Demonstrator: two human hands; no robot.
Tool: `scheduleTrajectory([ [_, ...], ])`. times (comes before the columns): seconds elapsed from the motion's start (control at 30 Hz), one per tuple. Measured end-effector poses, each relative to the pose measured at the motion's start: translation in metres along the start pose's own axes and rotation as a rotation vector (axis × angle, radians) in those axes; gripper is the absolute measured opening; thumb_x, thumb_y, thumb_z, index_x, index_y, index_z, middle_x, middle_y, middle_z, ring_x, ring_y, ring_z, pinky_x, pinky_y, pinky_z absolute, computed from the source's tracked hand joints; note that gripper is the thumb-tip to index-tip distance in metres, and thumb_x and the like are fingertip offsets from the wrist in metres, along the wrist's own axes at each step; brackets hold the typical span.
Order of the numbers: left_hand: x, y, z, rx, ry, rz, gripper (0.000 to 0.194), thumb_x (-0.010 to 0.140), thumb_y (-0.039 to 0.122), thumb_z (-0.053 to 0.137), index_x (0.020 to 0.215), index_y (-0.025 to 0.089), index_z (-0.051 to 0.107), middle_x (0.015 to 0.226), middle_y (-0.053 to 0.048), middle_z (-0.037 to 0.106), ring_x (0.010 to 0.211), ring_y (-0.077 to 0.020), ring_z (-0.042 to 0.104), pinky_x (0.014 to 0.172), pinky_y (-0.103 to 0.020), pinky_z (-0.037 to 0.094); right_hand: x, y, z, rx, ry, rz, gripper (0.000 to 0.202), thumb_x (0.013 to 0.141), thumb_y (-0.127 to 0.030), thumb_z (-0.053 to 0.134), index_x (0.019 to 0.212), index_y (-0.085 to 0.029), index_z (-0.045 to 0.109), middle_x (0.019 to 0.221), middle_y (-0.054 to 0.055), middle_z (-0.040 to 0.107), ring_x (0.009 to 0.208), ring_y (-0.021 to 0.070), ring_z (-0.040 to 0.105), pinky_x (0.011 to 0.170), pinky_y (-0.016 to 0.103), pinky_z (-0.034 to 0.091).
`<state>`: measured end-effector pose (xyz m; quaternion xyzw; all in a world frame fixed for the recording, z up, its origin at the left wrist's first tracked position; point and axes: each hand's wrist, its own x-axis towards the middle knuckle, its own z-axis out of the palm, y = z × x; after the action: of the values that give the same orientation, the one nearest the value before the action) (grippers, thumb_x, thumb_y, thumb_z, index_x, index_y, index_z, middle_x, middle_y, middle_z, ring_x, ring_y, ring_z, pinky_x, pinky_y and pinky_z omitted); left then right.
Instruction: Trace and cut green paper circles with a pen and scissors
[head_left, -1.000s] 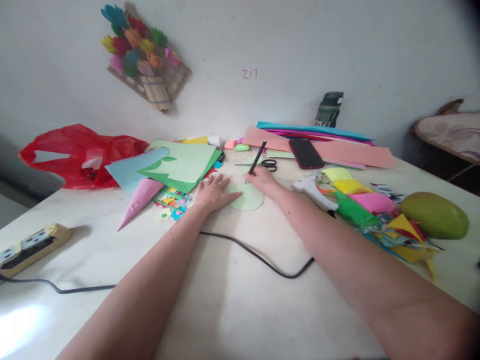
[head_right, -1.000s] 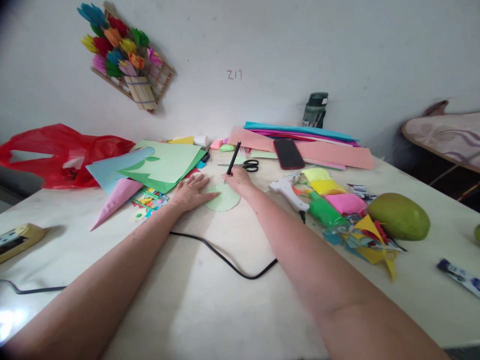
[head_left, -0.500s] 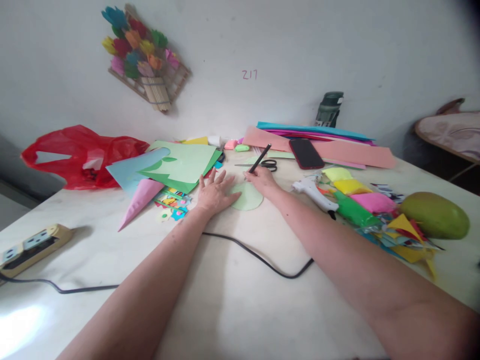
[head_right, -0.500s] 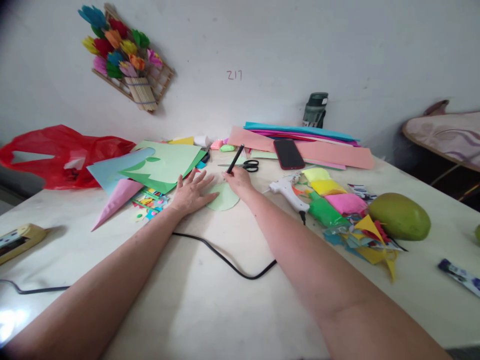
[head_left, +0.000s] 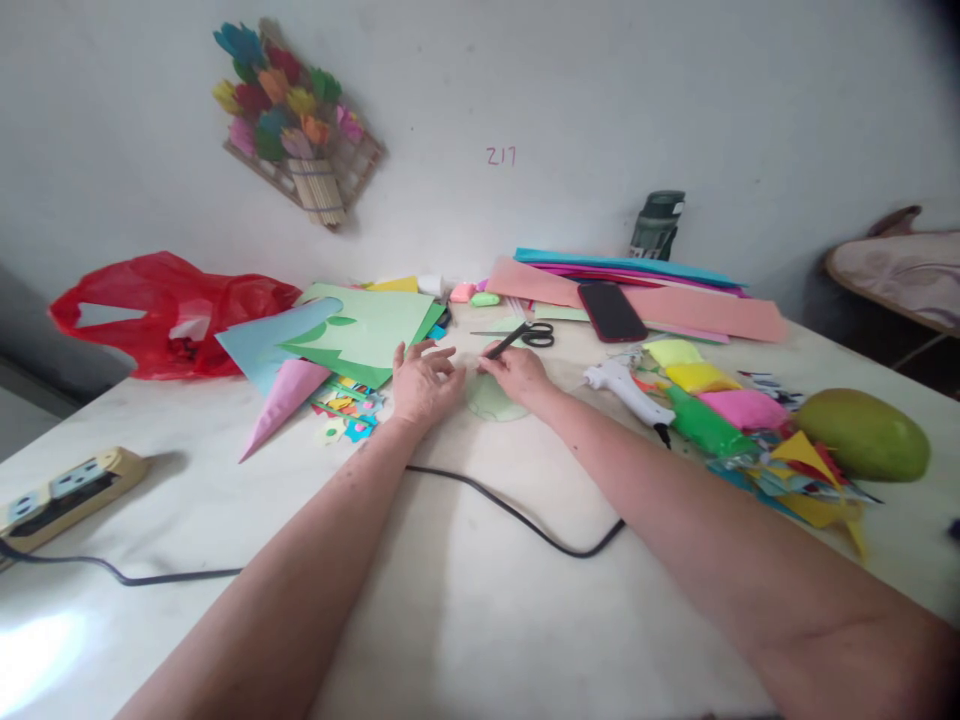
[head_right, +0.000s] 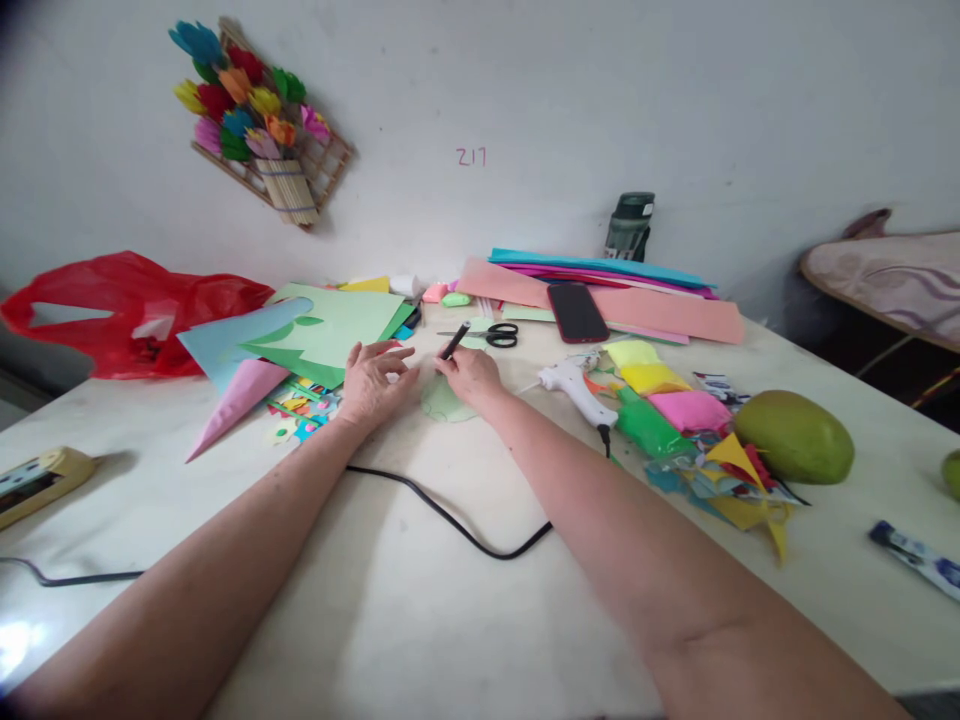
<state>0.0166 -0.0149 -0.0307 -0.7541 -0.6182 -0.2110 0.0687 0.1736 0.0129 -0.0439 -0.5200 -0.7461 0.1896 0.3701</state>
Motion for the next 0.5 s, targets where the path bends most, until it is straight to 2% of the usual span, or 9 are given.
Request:
scheduleTrajectory([
  [0.1, 0.002, -0.007, 0.001, -0.004, 0.002, -0.053, 0.031, 0.081, 0.044, 0.04, 0.087, 0.031, 0.067, 0.119, 0.008, 0.058, 0.123, -0.0214, 0.037, 0.109, -0.044, 0.01, 0.006, 0.005, 0.004, 0.307, -0.037, -0.007, 0.012, 0.083, -0.022, 0.05, 0.088, -0.017, 0.059, 0.081, 0.002, 0.069, 0.079, 0.0128, 0.066, 0.075, 0.022, 0.046],
  [0.17, 0.003, -0.01, 0.002, 0.014, -0.021, 0.016, 0.034, 0.079, 0.051, 0.043, 0.097, 0.033, 0.065, 0.126, 0.008, 0.053, 0.126, -0.0235, 0.032, 0.109, -0.046, 0.005, 0.009, 0.007, 0.005, 0.415, 0.007, -0.007, 0.013, 0.083, -0.023, 0.049, 0.089, -0.016, 0.058, 0.08, 0.003, 0.068, 0.078, 0.0121, 0.066, 0.074, 0.021, 0.047],
  [0.23, 0.003, -0.011, 0.003, 0.035, -0.065, 0.146, 0.046, 0.076, 0.059, 0.045, 0.11, 0.033, 0.061, 0.133, 0.007, 0.046, 0.131, -0.0265, 0.022, 0.109, -0.049, -0.002, 0.012, 0.01, 0.005, 0.4, 0.115, 0.016, 0.017, 0.083, -0.028, 0.05, 0.09, -0.015, 0.058, 0.075, 0.003, 0.068, 0.075, 0.0124, 0.066, 0.073, 0.022, 0.047],
  [0.33, 0.001, -0.007, 0.005, 0.069, -0.135, 0.285, 0.058, 0.076, 0.065, 0.039, 0.123, 0.034, 0.052, 0.139, 0.006, 0.038, 0.135, -0.0295, 0.008, 0.107, -0.051, -0.006, 0.013, 0.013, 0.002, 0.246, 0.278, 0.089, 0.025, 0.082, -0.039, 0.05, 0.088, -0.018, 0.06, 0.07, 0.002, 0.068, 0.073, 0.0138, 0.066, 0.072, 0.024, 0.047],
  [0.43, -0.002, 0.003, 0.004, 0.109, -0.117, 0.294, 0.056, 0.078, 0.064, 0.036, 0.12, 0.033, 0.055, 0.139, 0.005, 0.038, 0.135, -0.0314, 0.005, 0.107, -0.052, -0.008, 0.013, 0.016, -0.001, 0.137, 0.336, 0.129, 0.028, 0.081, -0.043, 0.05, 0.085, -0.019, 0.062, 0.074, 0.003, 0.069, 0.077, 0.0149, 0.065, 0.072, 0.024, 0.046],
  [0.5, -0.005, 0.011, 0.0, 0.143, -0.055, 0.281, 0.052, 0.076, 0.063, 0.04, 0.11, 0.031, 0.064, 0.137, 0.004, 0.041, 0.135, -0.0332, 0.004, 0.107, -0.052, -0.011, 0.012, 0.016, -0.002, 0.112, 0.337, 0.139, 0.028, 0.08, -0.043, 0.05, 0.084, -0.019, 0.063, 0.075, 0.004, 0.069, 0.076, 0.0153, 0.065, 0.071, 0.024, 0.046],
])
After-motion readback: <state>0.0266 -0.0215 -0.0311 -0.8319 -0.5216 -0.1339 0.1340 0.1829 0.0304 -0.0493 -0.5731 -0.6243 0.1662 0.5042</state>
